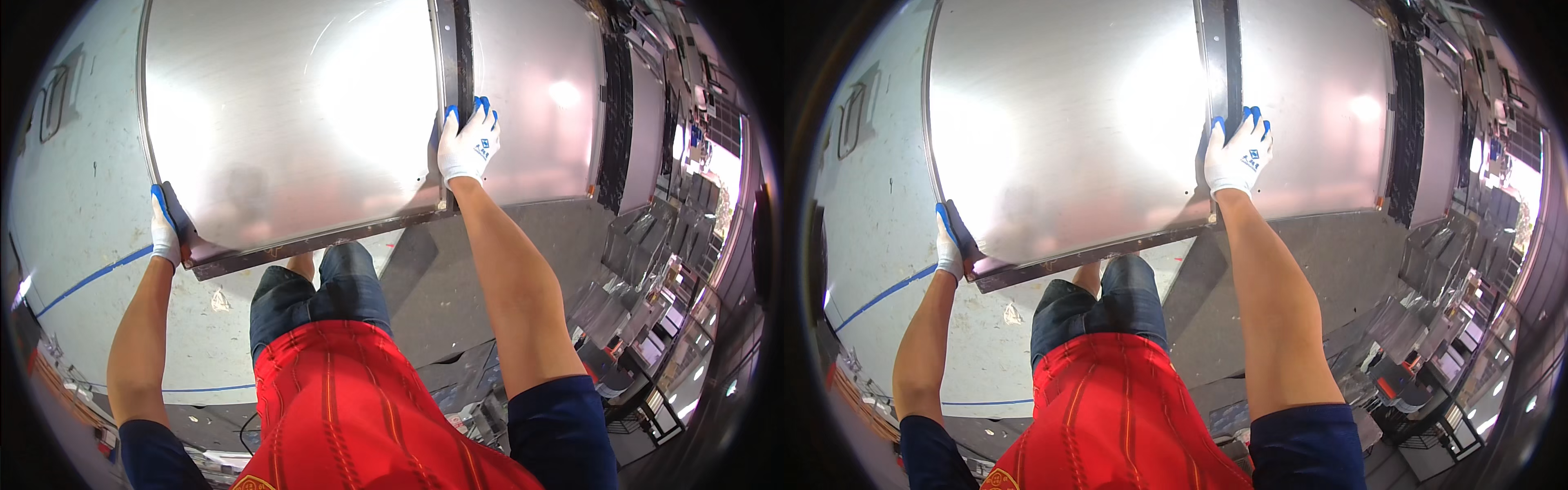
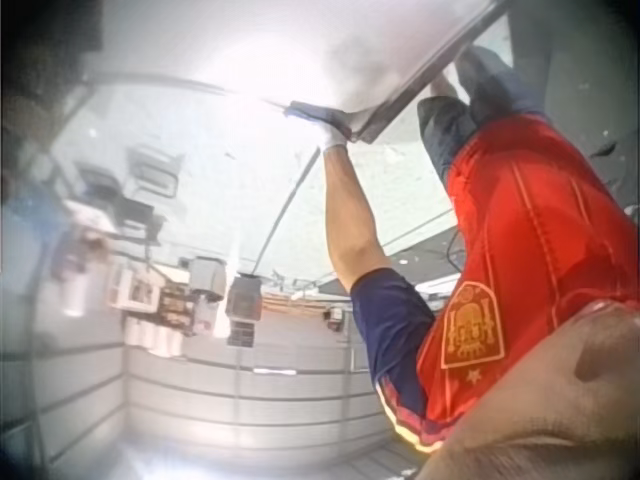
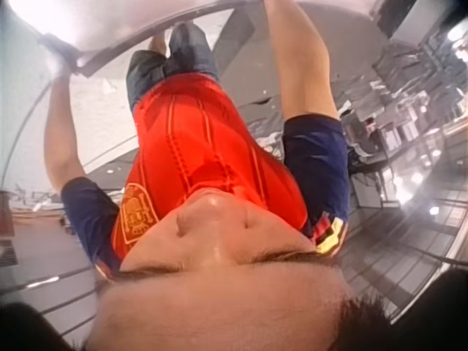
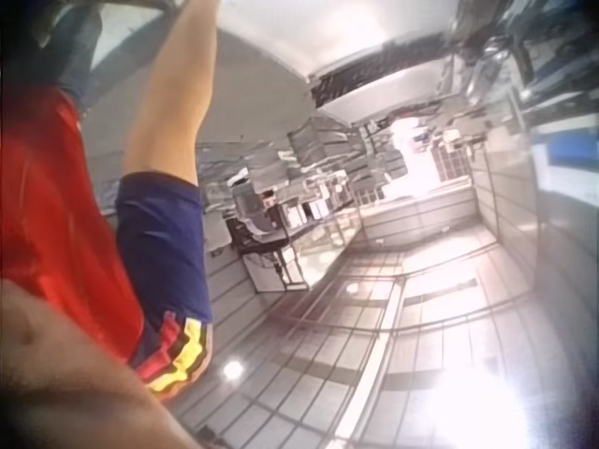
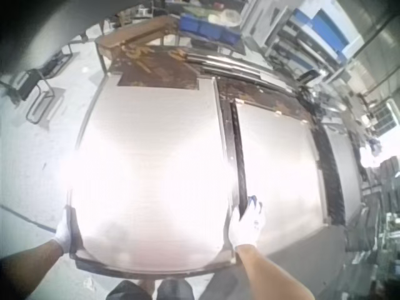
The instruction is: The person places a large metal panel on a workbench, then uses a caulking gun to apply sealant along the edges. They insert small spacers between panels and press the panels together to join them. The person repeats this process on multiple edges of the panels.
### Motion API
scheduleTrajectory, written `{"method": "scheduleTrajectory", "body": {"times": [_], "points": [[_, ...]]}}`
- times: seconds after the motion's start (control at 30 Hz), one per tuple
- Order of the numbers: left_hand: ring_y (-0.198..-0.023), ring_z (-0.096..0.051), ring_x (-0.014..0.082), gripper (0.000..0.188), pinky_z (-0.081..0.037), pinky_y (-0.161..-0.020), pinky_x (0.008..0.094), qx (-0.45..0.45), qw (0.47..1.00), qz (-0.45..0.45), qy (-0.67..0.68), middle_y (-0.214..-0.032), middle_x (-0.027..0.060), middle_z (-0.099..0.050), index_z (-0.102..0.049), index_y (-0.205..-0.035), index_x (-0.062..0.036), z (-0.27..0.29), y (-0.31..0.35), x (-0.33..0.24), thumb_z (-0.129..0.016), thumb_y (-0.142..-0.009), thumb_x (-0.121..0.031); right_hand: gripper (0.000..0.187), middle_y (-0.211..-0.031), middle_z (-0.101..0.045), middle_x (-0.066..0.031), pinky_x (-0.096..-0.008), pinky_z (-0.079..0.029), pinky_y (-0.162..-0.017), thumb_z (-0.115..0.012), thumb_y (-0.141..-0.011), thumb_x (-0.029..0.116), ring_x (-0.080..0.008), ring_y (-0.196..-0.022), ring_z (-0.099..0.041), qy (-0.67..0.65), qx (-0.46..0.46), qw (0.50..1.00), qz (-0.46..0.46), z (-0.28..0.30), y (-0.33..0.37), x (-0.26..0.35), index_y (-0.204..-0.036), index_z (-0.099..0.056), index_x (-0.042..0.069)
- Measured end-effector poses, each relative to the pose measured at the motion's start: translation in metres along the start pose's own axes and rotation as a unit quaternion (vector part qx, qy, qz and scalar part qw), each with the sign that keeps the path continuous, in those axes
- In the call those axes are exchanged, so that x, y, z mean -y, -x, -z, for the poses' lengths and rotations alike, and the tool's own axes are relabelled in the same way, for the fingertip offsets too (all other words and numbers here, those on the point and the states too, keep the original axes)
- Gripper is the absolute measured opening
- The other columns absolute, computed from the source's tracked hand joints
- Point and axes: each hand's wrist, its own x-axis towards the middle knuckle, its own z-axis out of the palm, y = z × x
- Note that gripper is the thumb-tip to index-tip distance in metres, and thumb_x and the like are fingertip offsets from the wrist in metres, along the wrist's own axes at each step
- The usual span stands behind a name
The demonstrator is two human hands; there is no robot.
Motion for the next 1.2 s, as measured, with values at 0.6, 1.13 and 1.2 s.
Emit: {"method": "scheduleTrajectory", "body": {"times": [0.6,1.13,1.2], "points": [[-0.116,-0.058,0.0170,0.078,-0.045,-0.108,0.0336,0.057,0.998,0.001,-0.017,-0.131,0.0025,-0.066,-0.061,-0.151,-0.0128,-0.004,-0.014,0.015,-0.054,-0.102,-0.073,0.058,-0.146,-0.057,-0.0257,-0.0575,-0.044,-0.113,-0.060,-0.105,0.038,-0.0470,-0.134,-0.053,0.051,-0.033,0.998,0.034,-0.001,-0.004,-0.005,-0.148,-0.052,0.000],[-0.132,-0.055,0.0199,0.081,-0.039,-0.118,0.0356,0.084,0.994,-0.064,0.041,-0.145,0.0044,-0.062,-0.055,-0.155,-0.0057,-0.001,-0.024,0.021,-0.055,-0.105,-0.069,0.066,-0.155,-0.052,-0.0257,-0.0595,-0.032,-0.121,-0.058,-0.104,0.042,-0.0466,-0.147,-0.042,0.045,-0.011,0.999,0.004,-0.011,-0.002,-0.013,-0.151,-0.049,-0.004],[-0.128,-0.057,0.0211,0.085,-0.043,-0.113,0.0366,0.069,0.996,-0.052,0.026,-0.142,0.0045,-0.063,-0.056,-0.155,-0.0072,0.007,-0.035,0.025,-0.059,-0.101,-0.072,0.064,-0.157,-0.050,-0.0260,-0.0607,-0.030,-0.122,-0.057,-0.105,0.038,-0.0484,-0.149,-0.040,0.017,-0.020,1.000,0.011,-0.011,0.001,-0.013,-0.153,-0.048,-0.003]]}}
